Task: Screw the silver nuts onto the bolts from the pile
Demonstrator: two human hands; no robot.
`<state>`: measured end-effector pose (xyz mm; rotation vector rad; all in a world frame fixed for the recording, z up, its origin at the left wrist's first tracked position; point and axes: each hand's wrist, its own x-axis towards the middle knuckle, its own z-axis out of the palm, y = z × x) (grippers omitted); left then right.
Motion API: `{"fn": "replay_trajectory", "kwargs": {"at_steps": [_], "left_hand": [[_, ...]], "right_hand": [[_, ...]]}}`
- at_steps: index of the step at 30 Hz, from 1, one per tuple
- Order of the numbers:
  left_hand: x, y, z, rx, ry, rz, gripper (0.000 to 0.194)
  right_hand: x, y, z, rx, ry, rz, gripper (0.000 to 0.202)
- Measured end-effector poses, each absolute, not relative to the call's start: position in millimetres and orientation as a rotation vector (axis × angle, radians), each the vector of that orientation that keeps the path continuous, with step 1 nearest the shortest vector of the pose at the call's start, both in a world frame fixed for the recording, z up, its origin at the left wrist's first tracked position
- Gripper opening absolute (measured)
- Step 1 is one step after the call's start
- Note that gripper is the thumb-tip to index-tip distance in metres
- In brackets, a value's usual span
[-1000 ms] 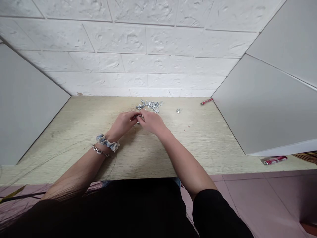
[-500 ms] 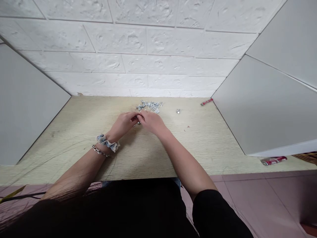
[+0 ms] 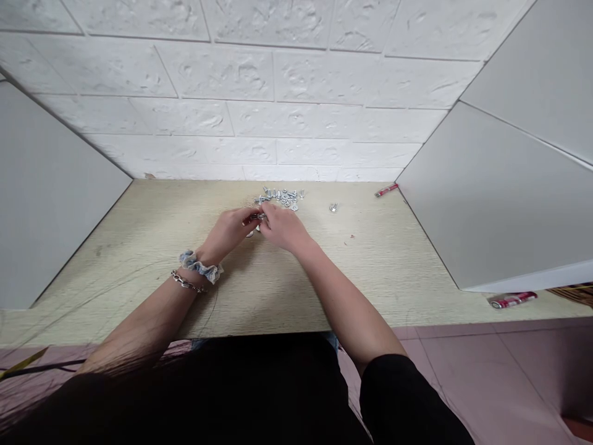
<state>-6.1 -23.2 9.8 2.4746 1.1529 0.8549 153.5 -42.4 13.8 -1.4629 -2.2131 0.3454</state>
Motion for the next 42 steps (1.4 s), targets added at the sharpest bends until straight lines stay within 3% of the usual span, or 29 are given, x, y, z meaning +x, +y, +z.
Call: {"fn": "replay_trajectory", "kwargs": {"at_steps": [42], "left_hand": [[-4.9,-21.1,5.5,2.516,1.285,0.643,0.02]], "right_hand": [[152.9,-42.5,11.2,-1.613,-2.296,0.37,0.025]]}}
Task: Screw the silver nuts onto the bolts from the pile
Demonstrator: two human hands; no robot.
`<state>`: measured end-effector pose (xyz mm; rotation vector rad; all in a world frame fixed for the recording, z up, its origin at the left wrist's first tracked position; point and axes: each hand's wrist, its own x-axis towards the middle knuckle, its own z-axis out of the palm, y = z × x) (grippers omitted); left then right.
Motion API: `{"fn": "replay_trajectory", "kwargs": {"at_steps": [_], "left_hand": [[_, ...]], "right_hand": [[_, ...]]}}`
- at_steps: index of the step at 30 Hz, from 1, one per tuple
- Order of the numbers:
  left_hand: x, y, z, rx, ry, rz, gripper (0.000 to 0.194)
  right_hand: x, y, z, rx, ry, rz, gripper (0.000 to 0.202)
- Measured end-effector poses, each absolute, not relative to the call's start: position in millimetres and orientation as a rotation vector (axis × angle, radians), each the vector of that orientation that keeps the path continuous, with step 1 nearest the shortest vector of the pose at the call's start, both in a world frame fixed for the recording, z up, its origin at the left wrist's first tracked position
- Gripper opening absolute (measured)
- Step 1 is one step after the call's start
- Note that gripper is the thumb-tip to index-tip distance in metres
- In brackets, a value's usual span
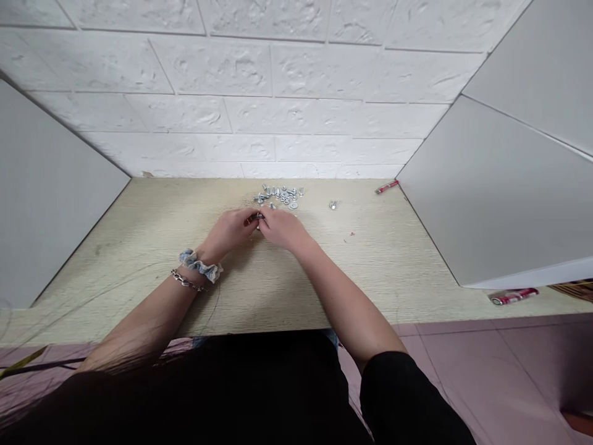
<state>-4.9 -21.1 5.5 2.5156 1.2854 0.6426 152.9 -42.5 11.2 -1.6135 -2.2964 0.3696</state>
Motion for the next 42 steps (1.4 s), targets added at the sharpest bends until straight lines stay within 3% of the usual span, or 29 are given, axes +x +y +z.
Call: {"fn": "replay_trajectory", "kwargs": {"at_steps": [42], "left_hand": [[-4.7,-19.8,1.7,2.56,1.293,0.567,0.024]], "right_hand": [[151.8,-40.9,6.9,-1.647,-2.323,0.322,0.026]]}}
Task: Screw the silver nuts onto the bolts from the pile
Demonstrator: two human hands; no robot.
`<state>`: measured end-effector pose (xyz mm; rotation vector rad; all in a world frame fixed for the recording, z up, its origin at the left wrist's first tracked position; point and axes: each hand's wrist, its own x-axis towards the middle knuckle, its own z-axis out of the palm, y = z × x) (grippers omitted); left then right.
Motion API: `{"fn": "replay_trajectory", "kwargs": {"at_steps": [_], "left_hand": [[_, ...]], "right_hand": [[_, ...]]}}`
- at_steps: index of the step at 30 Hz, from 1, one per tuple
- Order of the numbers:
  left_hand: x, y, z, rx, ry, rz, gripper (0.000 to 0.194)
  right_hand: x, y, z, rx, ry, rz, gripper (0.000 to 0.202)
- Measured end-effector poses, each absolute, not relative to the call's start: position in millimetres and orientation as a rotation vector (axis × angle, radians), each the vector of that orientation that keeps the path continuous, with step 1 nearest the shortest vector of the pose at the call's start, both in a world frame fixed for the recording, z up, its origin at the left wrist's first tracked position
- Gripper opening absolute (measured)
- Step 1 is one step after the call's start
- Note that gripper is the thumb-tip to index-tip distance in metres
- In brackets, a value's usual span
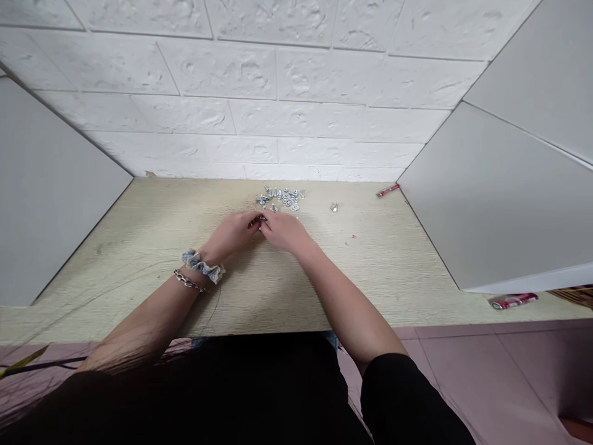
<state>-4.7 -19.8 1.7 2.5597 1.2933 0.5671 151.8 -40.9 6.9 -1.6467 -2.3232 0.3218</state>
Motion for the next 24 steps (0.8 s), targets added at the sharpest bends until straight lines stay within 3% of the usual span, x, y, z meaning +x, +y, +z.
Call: {"fn": "replay_trajectory", "kwargs": {"at_steps": [8,17,24], "left_hand": [[-5.3,-20.7,5.5,2.509,1.199,0.674,0.023],[-5.6,-23.7,8.4,2.487,1.135,0.763,0.013],[-4.3,-25.5,12.6,2.416,1.192,0.849,0.021]], "right_hand": [[151.3,-43.1,13.3,-1.651,-2.28,0.311,0.029],[151.3,-43.8,19.4,-1.753,-2.25,0.327,0.048],[150.2,-46.6,19.5,-1.64,-2.128,0.348,0.031]]}}
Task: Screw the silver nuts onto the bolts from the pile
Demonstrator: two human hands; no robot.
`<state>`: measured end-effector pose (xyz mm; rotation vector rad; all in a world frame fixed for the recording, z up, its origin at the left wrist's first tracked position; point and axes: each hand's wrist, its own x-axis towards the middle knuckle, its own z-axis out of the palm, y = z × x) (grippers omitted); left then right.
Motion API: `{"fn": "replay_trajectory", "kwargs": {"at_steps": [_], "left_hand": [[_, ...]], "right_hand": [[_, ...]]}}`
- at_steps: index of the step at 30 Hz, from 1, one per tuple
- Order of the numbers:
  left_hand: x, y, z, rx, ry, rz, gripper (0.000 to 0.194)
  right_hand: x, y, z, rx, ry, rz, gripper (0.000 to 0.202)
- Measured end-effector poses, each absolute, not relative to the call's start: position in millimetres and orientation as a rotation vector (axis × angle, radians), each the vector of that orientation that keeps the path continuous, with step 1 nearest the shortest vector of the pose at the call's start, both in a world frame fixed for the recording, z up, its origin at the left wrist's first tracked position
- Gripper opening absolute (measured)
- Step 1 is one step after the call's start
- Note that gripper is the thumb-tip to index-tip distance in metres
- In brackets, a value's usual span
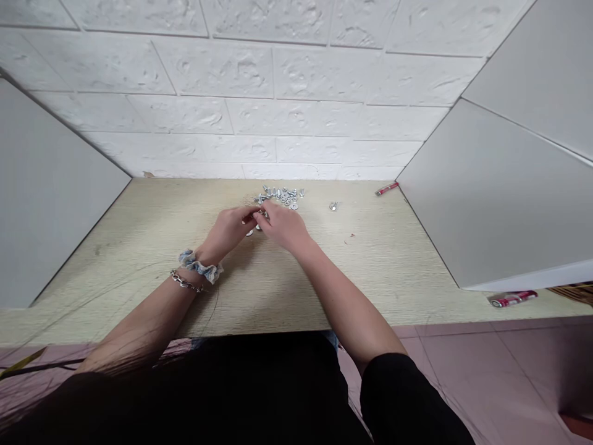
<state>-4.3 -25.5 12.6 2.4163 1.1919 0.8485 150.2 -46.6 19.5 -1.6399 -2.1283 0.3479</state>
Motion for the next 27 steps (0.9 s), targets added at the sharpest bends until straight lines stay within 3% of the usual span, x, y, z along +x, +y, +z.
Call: {"fn": "replay_trajectory", "kwargs": {"at_steps": [18,27], "left_hand": [[-6.1,-23.7,10.4,2.436,1.197,0.876,0.027],[-5.0,-21.1,5.0,2.503,1.118,0.844,0.018]], "right_hand": [[150.2,-44.4,14.9,-1.446,-2.188,0.365,0.024],[150.1,-42.6,11.8,-1.497,-2.153,0.392,0.021]]}}
